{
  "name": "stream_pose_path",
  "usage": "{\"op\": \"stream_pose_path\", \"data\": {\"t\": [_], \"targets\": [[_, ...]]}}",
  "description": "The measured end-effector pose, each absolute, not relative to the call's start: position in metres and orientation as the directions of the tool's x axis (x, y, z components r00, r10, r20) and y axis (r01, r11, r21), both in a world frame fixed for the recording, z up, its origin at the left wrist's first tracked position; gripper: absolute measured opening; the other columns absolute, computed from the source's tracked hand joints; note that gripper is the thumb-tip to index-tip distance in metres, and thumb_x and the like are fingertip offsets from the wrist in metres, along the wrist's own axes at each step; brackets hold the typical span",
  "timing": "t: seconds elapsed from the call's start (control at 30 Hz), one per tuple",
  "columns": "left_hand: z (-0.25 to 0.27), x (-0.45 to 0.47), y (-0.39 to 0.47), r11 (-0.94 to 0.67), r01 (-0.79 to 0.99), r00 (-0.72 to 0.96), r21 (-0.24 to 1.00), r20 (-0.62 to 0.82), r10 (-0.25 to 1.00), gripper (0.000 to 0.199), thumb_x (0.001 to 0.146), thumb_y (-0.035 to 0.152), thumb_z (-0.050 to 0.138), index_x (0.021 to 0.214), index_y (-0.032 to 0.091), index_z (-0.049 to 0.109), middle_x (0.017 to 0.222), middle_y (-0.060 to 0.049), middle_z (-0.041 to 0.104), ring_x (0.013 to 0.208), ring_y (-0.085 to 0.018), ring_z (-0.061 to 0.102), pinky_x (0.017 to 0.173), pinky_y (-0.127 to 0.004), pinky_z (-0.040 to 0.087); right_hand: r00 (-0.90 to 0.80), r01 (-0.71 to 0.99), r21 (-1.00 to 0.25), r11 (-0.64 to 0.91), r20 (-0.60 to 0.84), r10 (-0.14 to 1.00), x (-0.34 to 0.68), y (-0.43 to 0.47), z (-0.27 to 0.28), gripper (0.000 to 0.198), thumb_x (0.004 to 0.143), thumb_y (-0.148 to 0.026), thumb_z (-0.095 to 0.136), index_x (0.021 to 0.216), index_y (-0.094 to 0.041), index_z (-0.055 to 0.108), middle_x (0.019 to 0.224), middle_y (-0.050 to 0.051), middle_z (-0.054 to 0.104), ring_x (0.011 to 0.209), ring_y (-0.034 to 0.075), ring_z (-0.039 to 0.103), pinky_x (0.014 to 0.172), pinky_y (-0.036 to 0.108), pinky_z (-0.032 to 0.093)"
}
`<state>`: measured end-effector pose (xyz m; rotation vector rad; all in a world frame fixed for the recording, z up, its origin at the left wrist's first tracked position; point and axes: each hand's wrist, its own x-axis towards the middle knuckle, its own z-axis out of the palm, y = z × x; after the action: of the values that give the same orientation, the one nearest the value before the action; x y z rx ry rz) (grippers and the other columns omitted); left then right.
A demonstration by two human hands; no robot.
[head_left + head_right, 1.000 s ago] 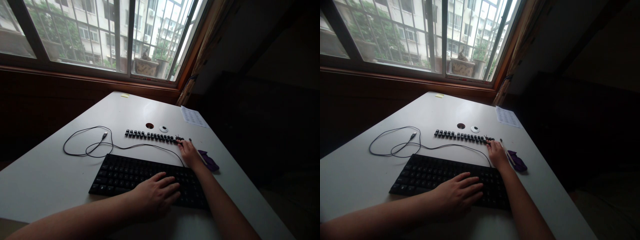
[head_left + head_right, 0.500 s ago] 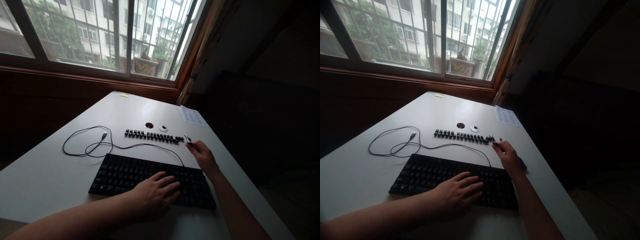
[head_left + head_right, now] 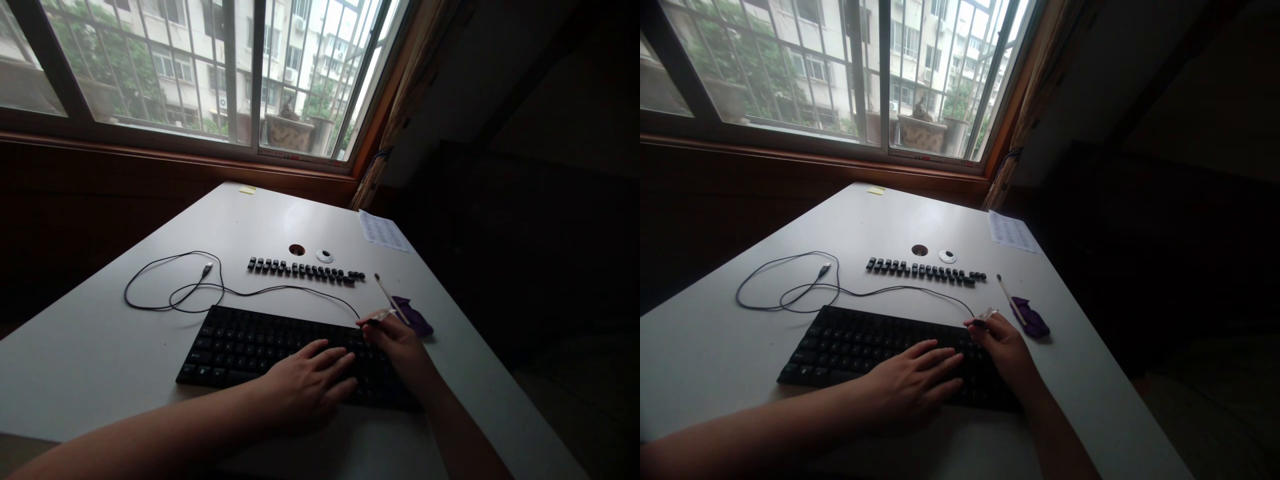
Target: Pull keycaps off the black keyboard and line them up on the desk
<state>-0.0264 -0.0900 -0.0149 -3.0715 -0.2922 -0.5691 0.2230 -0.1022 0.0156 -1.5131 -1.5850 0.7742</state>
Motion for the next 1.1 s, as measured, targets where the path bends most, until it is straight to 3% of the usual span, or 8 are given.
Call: {"op": "stream_pose_path", "data": {"t": [0.4, 0.6, 0.87, 1.1], "targets": [[-0.015, -0.026, -0.091, -0.981, 0.189, 0.908, 0.049, 0.372, 0.193, 0.044, 0.101, 0.036, 0.041, 0.140, 0.017, 0.047, 0.153, -0.013, 0.040, 0.141, -0.029, 0.037, 0.117, -0.047, 0.026, -0.051, 0.578, -0.804, 0.140, 0.136, 0.989, 0.215, -0.105, 0.011, 0.019, 0.091, -0.037, 0.062, 0.096, -0.025, 0.075, 0.089, 0.004, 0.062, 0.081, 0.020, 0.062, 0.072, 0.032, 0.049], [-0.016, -0.025, -0.090, -0.981, 0.180, 0.911, 0.070, 0.365, 0.193, 0.043, 0.101, 0.037, 0.042, 0.138, 0.017, 0.049, 0.154, -0.014, 0.039, 0.142, -0.030, 0.036, 0.116, -0.049, 0.027, -0.102, 0.660, -0.704, 0.263, 0.263, 0.959, 0.216, -0.105, -0.003, 0.009, 0.089, -0.031, 0.066, 0.090, -0.026, 0.073, 0.090, 0.003, 0.066, 0.087, 0.021, 0.064, 0.080, 0.034, 0.049], [-0.016, -0.025, -0.090, -0.982, 0.174, 0.916, 0.071, 0.354, 0.188, 0.044, 0.101, 0.036, 0.040, 0.139, 0.017, 0.048, 0.155, -0.014, 0.037, 0.142, -0.030, 0.036, 0.116, -0.049, 0.027, -0.079, 0.688, -0.642, 0.339, 0.398, 0.914, 0.220, -0.105, -0.015, 0.006, 0.089, -0.024, 0.063, 0.088, -0.025, 0.068, 0.086, 0.003, 0.068, 0.084, 0.022, 0.064, 0.078, 0.034, 0.049], [-0.016, -0.026, -0.090, -0.981, 0.176, 0.925, 0.083, 0.327, 0.194, 0.046, 0.102, 0.037, 0.038, 0.142, 0.016, 0.044, 0.156, -0.014, 0.035, 0.143, -0.030, 0.035, 0.116, -0.050, 0.027, 0.104, 0.611, -0.763, 0.213, 0.344, 0.933, 0.230, -0.105, -0.019, 0.013, 0.091, -0.035, 0.062, 0.085, -0.024, 0.065, 0.078, 0.002, 0.065, 0.070, 0.021, 0.063, 0.069, 0.033, 0.049]]}}
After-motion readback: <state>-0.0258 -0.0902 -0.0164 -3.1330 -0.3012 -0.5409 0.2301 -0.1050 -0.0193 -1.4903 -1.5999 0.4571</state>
